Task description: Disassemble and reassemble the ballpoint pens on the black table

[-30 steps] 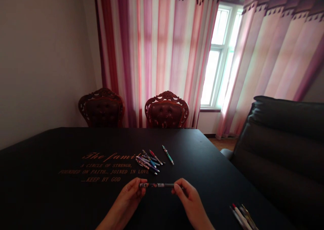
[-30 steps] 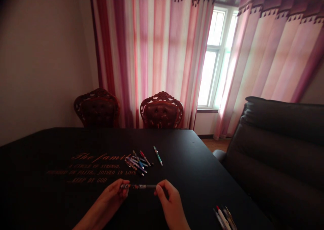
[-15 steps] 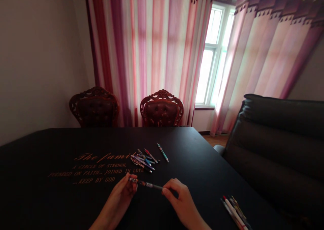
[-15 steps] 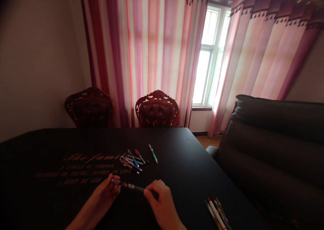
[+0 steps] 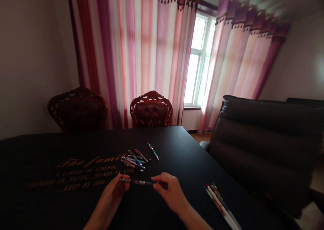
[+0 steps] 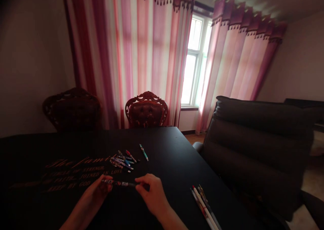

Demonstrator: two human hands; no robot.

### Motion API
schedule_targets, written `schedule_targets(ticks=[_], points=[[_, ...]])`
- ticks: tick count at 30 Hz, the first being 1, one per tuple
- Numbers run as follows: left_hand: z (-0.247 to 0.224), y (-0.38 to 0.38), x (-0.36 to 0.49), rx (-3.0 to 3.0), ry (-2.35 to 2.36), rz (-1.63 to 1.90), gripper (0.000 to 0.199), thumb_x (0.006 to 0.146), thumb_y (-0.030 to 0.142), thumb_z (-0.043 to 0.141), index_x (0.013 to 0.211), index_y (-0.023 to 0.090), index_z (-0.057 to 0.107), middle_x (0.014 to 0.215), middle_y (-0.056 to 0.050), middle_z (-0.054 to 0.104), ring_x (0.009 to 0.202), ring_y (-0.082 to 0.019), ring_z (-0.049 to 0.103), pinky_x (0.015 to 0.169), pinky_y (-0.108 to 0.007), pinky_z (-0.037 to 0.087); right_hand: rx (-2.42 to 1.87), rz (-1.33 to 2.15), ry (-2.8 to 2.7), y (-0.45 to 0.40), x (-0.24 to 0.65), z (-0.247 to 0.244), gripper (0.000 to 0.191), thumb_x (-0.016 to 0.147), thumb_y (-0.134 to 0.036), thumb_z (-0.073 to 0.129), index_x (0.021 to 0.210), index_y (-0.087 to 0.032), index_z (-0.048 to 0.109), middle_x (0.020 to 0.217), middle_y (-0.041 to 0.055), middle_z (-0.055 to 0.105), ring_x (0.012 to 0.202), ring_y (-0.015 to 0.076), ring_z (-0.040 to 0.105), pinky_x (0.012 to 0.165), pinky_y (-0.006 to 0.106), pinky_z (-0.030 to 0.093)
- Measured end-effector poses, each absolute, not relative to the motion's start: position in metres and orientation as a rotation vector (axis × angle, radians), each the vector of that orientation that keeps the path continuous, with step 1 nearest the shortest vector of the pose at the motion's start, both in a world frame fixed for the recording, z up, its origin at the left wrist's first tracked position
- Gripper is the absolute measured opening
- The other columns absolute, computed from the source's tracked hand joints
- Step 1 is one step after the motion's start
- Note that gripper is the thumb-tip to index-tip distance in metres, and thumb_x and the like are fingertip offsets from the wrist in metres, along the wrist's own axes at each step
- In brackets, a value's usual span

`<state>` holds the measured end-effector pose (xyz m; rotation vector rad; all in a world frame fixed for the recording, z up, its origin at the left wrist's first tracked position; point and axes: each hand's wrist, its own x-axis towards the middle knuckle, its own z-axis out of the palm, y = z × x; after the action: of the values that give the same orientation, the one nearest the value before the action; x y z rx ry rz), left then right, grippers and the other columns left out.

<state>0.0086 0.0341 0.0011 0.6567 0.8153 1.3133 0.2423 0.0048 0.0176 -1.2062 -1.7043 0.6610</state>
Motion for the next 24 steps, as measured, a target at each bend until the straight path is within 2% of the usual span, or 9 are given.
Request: schedule_targets(ticks=[2, 4, 7, 9, 13, 16, 20, 24], points=[[0.001, 0.034, 0.008, 0.703, 0.823, 1.319, 0.016, 0.081, 0.027, 0.068, 0.081, 0.012, 0.074, 0.068, -0.003, 0.069, 0.065, -0.014, 0.063, 0.068, -0.024, 0.052, -1.26, 0.629, -1.729, -0.003, 0.239, 0.025, 0.012, 0.078, -0.018, 0.068, 0.087, -0.021, 0.076, 0.076, 0.0006, 0.066, 0.073, 0.0156, 0.06, 0.068, 0.025, 0.043], [0.0, 0.034, 0.008, 0.794, 0.851, 1.286, 0.025, 0.078, 0.038, 0.07, 0.082, 0.013, 0.074, 0.069, -0.002, 0.07, 0.067, -0.016, 0.063, 0.069, -0.025, 0.052, -1.321, 0.591, -1.752, -0.014, 0.238, 0.034, 0.01, 0.077, -0.017, 0.069, 0.083, -0.021, 0.075, 0.076, 0.0002, 0.066, 0.072, 0.0153, 0.06, 0.066, 0.024, 0.043], [-0.002, 0.034, 0.007, 1.056, 0.973, 1.184, 0.044, 0.078, 0.056, 0.062, 0.089, 0.015, 0.073, 0.068, -0.003, 0.071, 0.069, -0.019, 0.063, 0.069, -0.027, 0.05, -1.376, 0.472, -1.756, -0.033, 0.25, 0.043, 0.008, 0.078, -0.017, 0.067, 0.081, -0.022, 0.073, 0.076, -0.0004, 0.066, 0.075, 0.0161, 0.06, 0.07, 0.026, 0.043], [-0.004, 0.034, 0.007, 1.255, 1.069, 1.145, 0.049, 0.079, 0.062, 0.056, 0.089, 0.017, 0.073, 0.066, -0.002, 0.07, 0.07, -0.021, 0.062, 0.069, -0.029, 0.048, -1.451, 0.327, -1.695, -0.049, 0.271, 0.042, 0.01, 0.082, -0.019, 0.062, 0.081, -0.023, 0.071, 0.077, 0.0003, 0.066, 0.08, 0.018, 0.06, 0.075, 0.028, 0.043], [-0.01, 0.035, 0.008, 1.48, 1.158, 1.105, 0.051, 0.081, 0.066, 0.048, 0.084, 0.02, 0.072, 0.065, -0.001, 0.07, 0.07, -0.023, 0.063, 0.072, -0.031, 0.048, -1.705, 0.023, -1.368, -0.086, 0.348, 0.016, 0.022, 0.089, -0.035, 0.051, 0.087, -0.023, 0.069, 0.087, 0.0054, 0.069, 0.087, 0.0241, 0.061, 0.081, 0.035, 0.044], [-0.014, 0.037, 0.009, 1.538, 1.172, 1.074, 0.053, 0.083, 0.066, 0.044, 0.085, 0.021, 0.072, 0.066, -0.002, 0.07, 0.071, -0.023, 0.064, 0.072, -0.031, 0.049, -1.938, -0.108, -1.108, -0.115, 0.41, -0.015, 0.032, 0.085, -0.047, 0.05, 0.091, -0.023, 0.07, 0.093, 0.0083, 0.07, 0.09, 0.0294, 0.062, 0.081, 0.04, 0.045], [-0.017, 0.038, 0.01, 1.574, 1.183, 1.048, 0.054, 0.082, 0.067, 0.043, 0.084, 0.022, 0.072, 0.065, -0.002, 0.07, 0.07, -0.024, 0.064, 0.071, -0.032, 0.05, -2.106, -0.165, -1.083, -0.139, 0.453, -0.045, 0.036, 0.082, -0.049, 0.048, 0.087, -0.021, 0.071, 0.09, 0.0111, 0.073, 0.087, 0.032, 0.064, 0.079, 0.042, 0.047], [-0.016, 0.037, 0.011, 1.585, 1.185, 1.068, 0.055, 0.08, 0.069, 0.044, 0.081, 0.022, 0.072, 0.064, -0.002, 0.07, 0.069, -0.024, 0.064, 0.071, -0.032, 0.049, -2.126, -0.182, -1.166, -0.142, 0.457, -0.061, 0.035, 0.08, -0.047, 0.05, 0.086, -0.022, 0.073, 0.092, 0.0099, 0.073, 0.088, 0.0319, 0.063, 0.083, 0.044, 0.046]])
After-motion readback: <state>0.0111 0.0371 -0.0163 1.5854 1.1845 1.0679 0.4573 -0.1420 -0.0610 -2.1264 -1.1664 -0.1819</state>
